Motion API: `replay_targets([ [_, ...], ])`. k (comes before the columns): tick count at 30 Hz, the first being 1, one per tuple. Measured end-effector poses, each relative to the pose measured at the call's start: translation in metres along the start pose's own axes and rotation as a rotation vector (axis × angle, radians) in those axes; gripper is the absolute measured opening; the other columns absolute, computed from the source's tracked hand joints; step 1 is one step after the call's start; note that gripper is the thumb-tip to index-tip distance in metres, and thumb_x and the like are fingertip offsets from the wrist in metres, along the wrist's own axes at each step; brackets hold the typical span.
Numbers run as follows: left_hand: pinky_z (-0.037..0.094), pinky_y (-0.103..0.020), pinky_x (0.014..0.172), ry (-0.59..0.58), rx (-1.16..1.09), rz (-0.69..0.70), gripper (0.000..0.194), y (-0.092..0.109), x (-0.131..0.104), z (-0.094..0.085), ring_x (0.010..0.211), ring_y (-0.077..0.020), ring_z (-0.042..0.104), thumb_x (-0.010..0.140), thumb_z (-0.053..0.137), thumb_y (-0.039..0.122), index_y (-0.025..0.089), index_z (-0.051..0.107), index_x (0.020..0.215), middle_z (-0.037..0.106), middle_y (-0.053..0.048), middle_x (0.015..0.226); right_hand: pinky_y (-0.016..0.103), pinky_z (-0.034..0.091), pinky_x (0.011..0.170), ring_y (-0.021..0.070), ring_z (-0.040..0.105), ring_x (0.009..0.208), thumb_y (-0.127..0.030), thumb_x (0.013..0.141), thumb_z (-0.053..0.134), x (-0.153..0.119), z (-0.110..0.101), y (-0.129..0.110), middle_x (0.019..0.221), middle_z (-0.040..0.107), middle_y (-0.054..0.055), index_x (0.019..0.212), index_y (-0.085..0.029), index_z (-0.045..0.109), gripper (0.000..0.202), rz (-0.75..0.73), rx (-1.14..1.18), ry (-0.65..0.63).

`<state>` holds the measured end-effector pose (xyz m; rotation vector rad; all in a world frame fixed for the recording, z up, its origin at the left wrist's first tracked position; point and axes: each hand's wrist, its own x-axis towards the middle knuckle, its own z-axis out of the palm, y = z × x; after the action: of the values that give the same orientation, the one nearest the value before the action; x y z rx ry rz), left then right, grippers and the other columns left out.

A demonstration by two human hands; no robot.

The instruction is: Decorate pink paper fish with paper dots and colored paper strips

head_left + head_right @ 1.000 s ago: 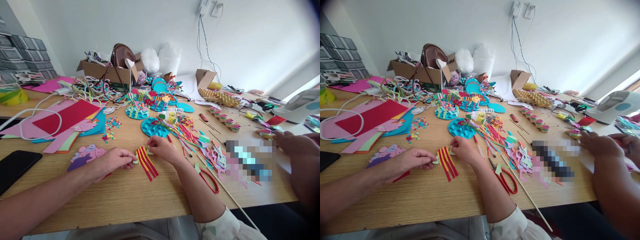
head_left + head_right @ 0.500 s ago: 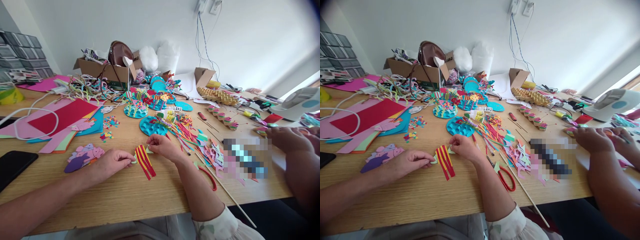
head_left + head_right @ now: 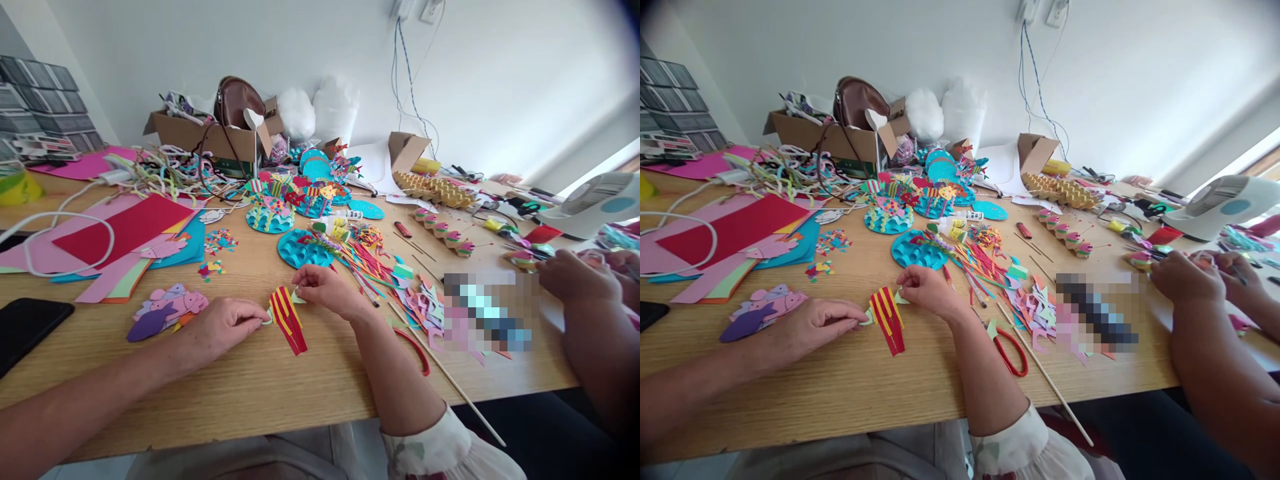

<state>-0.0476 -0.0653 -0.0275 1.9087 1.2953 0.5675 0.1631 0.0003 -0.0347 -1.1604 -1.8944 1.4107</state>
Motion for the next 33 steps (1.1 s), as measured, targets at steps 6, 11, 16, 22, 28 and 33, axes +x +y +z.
replay_targets([
  [6, 0.044, -0.023, 0.073, -0.004, 0.028, 0.039, 0.024, 0.003, -0.001, 0.0, 0.081, -0.0183, 0.063, 0.074, 0.05, 0.026, 0.024, 0.071, 0.084, 0.07, 0.001, 0.088, 0.02, 0.029, 0.049, 0.007, 0.041, 0.052, -0.018, 0.066, 0.057, -0.003, -0.001, -0.005, 0.059, 0.046, -0.006, 0.08, -0.015, 0.053, 0.014, 0.015, 0.046, -0.023],
  [11, 0.043, -0.023, 0.074, -0.002, 0.016, 0.038, 0.023, 0.004, -0.001, 0.0, 0.081, -0.0184, 0.062, 0.074, 0.05, 0.026, 0.024, 0.071, 0.083, 0.07, 0.001, 0.089, 0.021, 0.03, 0.05, 0.0074, 0.042, 0.054, -0.019, 0.066, 0.057, -0.004, -0.002, -0.006, 0.06, 0.047, -0.006, 0.08, -0.015, 0.053, 0.015, 0.006, 0.053, -0.034],
  [16, 0.043, -0.024, 0.073, 0.023, -0.012, 0.025, 0.022, 0.004, -0.003, -0.001, 0.081, -0.0188, 0.062, 0.073, 0.051, 0.028, 0.025, 0.071, 0.081, 0.07, 0.002, 0.087, 0.021, 0.031, 0.051, 0.0072, 0.043, 0.054, -0.019, 0.066, 0.058, -0.005, -0.004, -0.009, 0.059, 0.047, -0.007, 0.079, -0.016, 0.053, 0.015, -0.007, 0.112, -0.063],
  [22, 0.04, -0.023, 0.064, -0.006, -0.037, 0.003, 0.018, 0.002, -0.005, -0.003, 0.07, -0.0164, 0.058, 0.075, 0.051, 0.031, 0.022, 0.067, 0.078, 0.067, 0.002, 0.075, 0.021, 0.032, 0.052, 0.0067, 0.043, 0.054, -0.018, 0.065, 0.059, -0.009, -0.005, -0.016, 0.058, 0.046, -0.007, 0.078, -0.016, 0.053, 0.014, -0.018, 0.195, -0.061],
  [28, 0.042, -0.025, 0.061, 0.083, -0.449, -0.177, 0.022, 0.002, -0.002, 0.004, 0.066, -0.0148, 0.055, 0.065, 0.06, 0.035, 0.02, 0.045, 0.07, 0.052, 0.004, 0.064, 0.021, 0.035, 0.054, 0.0075, 0.045, 0.057, -0.021, 0.066, 0.061, -0.013, 0.001, -0.026, 0.061, 0.048, -0.005, 0.076, -0.017, 0.052, 0.014, -0.064, 0.216, -0.006],
  [33, 0.042, -0.025, 0.06, 0.044, -0.565, -0.279, 0.049, 0.001, 0.004, 0.006, 0.068, -0.0142, 0.055, 0.063, 0.064, 0.034, 0.02, 0.044, 0.105, 0.055, 0.003, 0.071, 0.021, 0.033, 0.052, 0.0075, 0.043, 0.056, -0.018, 0.069, 0.057, -0.017, 0.003, -0.041, 0.062, 0.047, -0.005, 0.078, -0.016, 0.053, 0.011, -0.12, 0.07, -0.022],
])
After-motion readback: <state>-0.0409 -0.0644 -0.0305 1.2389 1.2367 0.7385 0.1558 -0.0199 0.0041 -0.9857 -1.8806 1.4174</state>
